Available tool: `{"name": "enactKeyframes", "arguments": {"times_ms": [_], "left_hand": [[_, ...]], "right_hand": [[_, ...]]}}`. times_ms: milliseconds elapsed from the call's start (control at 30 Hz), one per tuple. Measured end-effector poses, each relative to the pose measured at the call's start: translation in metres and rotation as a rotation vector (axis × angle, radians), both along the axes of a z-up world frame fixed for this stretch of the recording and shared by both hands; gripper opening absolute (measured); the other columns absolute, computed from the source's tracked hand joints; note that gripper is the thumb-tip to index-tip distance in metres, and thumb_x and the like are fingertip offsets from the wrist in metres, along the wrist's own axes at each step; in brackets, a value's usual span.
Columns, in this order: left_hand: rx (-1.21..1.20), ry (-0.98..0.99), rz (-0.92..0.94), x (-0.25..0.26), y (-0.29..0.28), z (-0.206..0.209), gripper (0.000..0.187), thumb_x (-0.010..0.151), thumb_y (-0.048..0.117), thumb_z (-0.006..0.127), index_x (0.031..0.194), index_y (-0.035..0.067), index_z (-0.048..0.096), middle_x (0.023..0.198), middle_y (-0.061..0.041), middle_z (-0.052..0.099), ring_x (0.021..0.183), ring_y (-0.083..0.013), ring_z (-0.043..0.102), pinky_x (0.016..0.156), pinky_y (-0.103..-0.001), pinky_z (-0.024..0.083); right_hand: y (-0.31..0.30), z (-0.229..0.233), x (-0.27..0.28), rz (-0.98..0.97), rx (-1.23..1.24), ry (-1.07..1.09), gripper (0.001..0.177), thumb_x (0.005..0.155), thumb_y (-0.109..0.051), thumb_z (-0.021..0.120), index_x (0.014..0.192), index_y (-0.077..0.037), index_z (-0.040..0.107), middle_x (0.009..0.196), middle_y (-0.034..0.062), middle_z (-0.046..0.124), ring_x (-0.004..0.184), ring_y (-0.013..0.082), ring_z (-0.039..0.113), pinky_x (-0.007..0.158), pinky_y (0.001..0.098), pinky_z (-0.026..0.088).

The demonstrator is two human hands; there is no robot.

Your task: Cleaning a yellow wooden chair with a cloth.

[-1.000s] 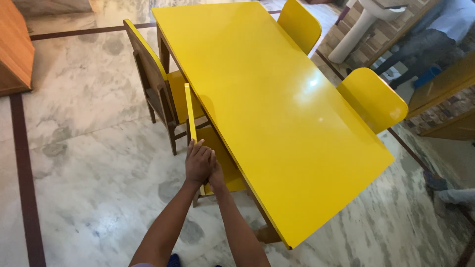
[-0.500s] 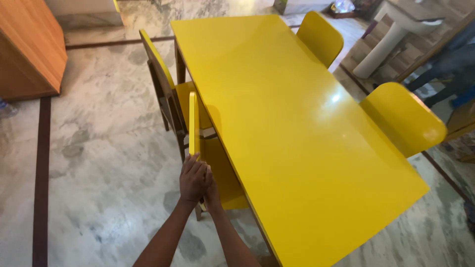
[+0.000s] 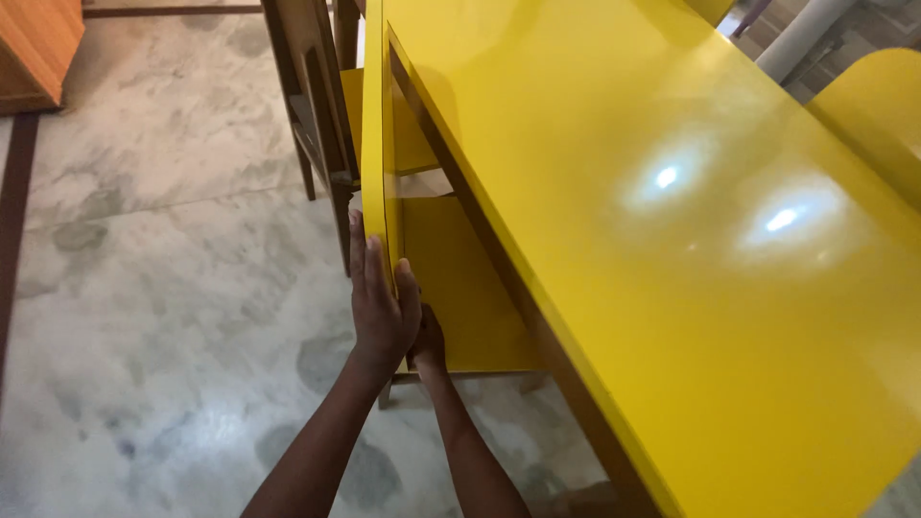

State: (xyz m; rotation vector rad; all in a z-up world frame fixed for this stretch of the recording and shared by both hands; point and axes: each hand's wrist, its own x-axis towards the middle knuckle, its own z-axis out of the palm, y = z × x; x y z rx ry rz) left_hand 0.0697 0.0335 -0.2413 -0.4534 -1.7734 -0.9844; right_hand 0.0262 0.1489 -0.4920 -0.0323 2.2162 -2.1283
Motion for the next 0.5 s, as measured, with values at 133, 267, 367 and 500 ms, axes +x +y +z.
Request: {"name": "enactKeyframes", "arguments": {"times_ms": [133, 267, 367, 500], "left_hand": [[-0.07, 0.103, 0.057, -0.002, 0.005, -0.054, 0.072, 0.111, 0.0, 0.051, 0.167, 0.01, 0.006, 0.173, -0.023, 0.011, 0.162, -0.0452, 0.022, 0.132, -0.055, 0.035], [-0.022, 0.051, -0.068, 0.008, 0.006, -0.09, 0.075, 0.114, 0.0, 0.049, 0.169, 0.008, -0.002, 0.173, -0.024, 0.006, 0.163, -0.041, 0.019, 0.134, -0.052, 0.029], [0.063, -0.033, -0.189, 0.016, 0.004, -0.087, 0.073, 0.116, 0.001, 0.046, 0.168, 0.006, -0.005, 0.173, -0.021, 0.007, 0.164, -0.037, 0.019, 0.134, -0.048, 0.028], [0.068, -0.055, -0.223, 0.027, 0.006, -0.081, 0.067, 0.119, 0.001, 0.042, 0.168, 0.009, -0.003, 0.176, -0.016, 0.01, 0.166, -0.033, 0.021, 0.138, -0.043, 0.03]], "right_hand": [[-0.008, 0.009, 0.013, -0.216, 0.013, -0.119, 0.029, 0.104, -0.029, 0.054, 0.122, -0.007, 0.062, 0.089, 0.0027, 0.067, 0.055, 0.0099, 0.054, 0.046, 0.0275, 0.042], [-0.014, 0.028, 0.027, -0.168, -0.341, 0.114, 0.027, 0.106, -0.022, 0.061, 0.127, -0.005, 0.063, 0.086, 0.0001, 0.062, 0.056, 0.0038, 0.048, 0.046, 0.0248, 0.037], [-0.017, 0.063, 0.039, -0.138, -0.332, 0.204, 0.026, 0.106, -0.021, 0.06, 0.126, -0.005, 0.062, 0.083, -0.0017, 0.063, 0.052, 0.0028, 0.045, 0.044, 0.0243, 0.034], [-0.019, 0.089, 0.064, -0.107, -0.299, 0.263, 0.025, 0.103, -0.022, 0.059, 0.123, -0.008, 0.062, 0.077, 0.0, 0.062, 0.047, 0.0041, 0.045, 0.04, 0.0241, 0.034]]}}
